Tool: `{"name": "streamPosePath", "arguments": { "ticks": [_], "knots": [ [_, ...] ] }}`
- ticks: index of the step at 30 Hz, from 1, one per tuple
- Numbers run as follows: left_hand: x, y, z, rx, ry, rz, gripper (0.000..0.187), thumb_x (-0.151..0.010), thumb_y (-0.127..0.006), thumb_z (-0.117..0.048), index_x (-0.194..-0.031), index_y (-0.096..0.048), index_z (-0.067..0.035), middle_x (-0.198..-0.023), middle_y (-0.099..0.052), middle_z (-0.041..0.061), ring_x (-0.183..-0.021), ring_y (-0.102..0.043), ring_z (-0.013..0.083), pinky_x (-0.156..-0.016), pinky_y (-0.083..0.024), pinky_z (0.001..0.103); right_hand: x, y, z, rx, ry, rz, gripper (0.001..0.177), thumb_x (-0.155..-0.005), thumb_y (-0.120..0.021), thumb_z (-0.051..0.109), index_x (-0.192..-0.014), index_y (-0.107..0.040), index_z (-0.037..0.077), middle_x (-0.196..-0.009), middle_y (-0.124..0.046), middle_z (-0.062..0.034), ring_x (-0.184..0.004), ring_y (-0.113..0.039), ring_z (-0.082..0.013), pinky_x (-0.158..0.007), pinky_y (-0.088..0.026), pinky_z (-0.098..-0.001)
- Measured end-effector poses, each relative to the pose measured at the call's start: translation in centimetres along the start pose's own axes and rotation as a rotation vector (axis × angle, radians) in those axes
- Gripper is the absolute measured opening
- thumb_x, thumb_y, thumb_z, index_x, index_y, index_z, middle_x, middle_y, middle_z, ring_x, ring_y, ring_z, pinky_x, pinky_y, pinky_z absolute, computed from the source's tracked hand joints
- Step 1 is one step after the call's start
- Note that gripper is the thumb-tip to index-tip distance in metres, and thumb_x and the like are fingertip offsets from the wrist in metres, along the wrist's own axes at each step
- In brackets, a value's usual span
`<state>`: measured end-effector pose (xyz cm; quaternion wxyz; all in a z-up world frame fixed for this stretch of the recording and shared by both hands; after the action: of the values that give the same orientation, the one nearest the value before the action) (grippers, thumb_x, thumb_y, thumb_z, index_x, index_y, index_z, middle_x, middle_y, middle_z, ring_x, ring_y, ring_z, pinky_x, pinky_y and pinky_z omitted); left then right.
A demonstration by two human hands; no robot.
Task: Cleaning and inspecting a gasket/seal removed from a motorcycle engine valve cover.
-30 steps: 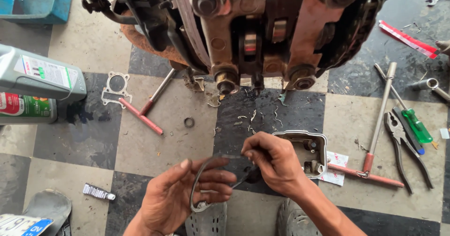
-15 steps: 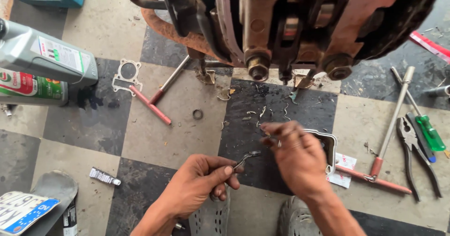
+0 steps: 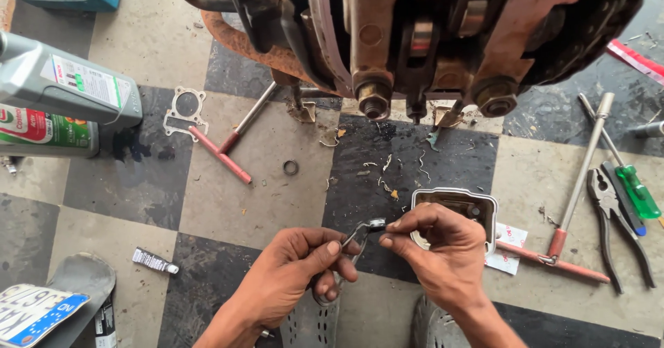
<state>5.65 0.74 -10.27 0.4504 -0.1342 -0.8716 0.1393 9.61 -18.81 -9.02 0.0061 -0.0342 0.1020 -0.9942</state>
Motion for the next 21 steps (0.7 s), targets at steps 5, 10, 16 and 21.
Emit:
{"name": "streamPosePath", "arguments": {
  "ticks": [5, 10, 16, 21],
  "knots": [
    [0.3, 0.0, -0.7, -0.020, -0.053, -0.009, 0.029, -0.100, -0.055, -0.010, -0.117, -0.070, 0.009, -0.088, -0.077, 0.014, -0.062, -0.060, 0.0092, -0.062, -0.052, 0.025, 0.9, 0.9, -3.6, 0.054, -0.132, -0.104, 0.019, -0.082, -0.084, -0.013, -0.097, -0.073, -0.006, -0.090, -0.070, -0.0140, -0.081, -0.064, -0.0175, -0.070, -0.054, -0.0295],
    [0.4, 0.1, -0.9, -0.069, -0.039, -0.045, 0.027, -0.094, -0.060, -0.005, -0.116, -0.069, 0.009, -0.095, -0.079, 0.014, -0.071, -0.069, 0.0138, -0.071, -0.060, 0.028, -1.7, -2.6, 3.1, 0.304, 0.005, -0.032, 0.066, -0.083, -0.069, -0.004, -0.144, -0.044, -0.002, -0.140, -0.053, -0.0041, -0.132, -0.050, -0.0141, -0.103, -0.044, -0.0271],
    [-0.2, 1.3, 0.3, 0.053, -0.096, -0.072, 0.024, -0.090, -0.070, -0.002, -0.109, -0.066, 0.012, -0.093, -0.078, 0.018, -0.078, -0.077, 0.0206, -0.073, -0.065, 0.033, 2.1, -3.5, -3.4, 0.025, -0.312, -0.030, 0.048, -0.084, -0.075, -0.007, -0.130, -0.062, -0.001, -0.100, -0.077, -0.0114, -0.093, -0.073, -0.0156, -0.082, -0.060, -0.0285],
    [-0.3, 1.7, 0.5, -0.020, -0.129, -0.123, 0.020, -0.088, -0.072, 0.000, -0.103, -0.066, 0.010, -0.093, -0.079, 0.015, -0.082, -0.078, 0.0191, -0.076, -0.066, 0.032, 1.8, -5.3, -2.2, 0.147, -0.334, -0.065, 0.054, -0.078, -0.079, -0.004, -0.126, -0.056, 0.003, -0.090, -0.078, -0.0088, -0.081, -0.076, -0.0120, -0.071, -0.064, -0.0261]
  ]
}}
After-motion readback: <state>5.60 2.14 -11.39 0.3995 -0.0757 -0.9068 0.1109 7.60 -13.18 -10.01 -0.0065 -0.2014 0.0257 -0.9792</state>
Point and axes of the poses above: each hand's wrist, its own x-axis away from the middle knuckle, its own y-axis out of the back of the hand, z = x × y, the point moved 10 cm from there along -x, towards the middle knuckle
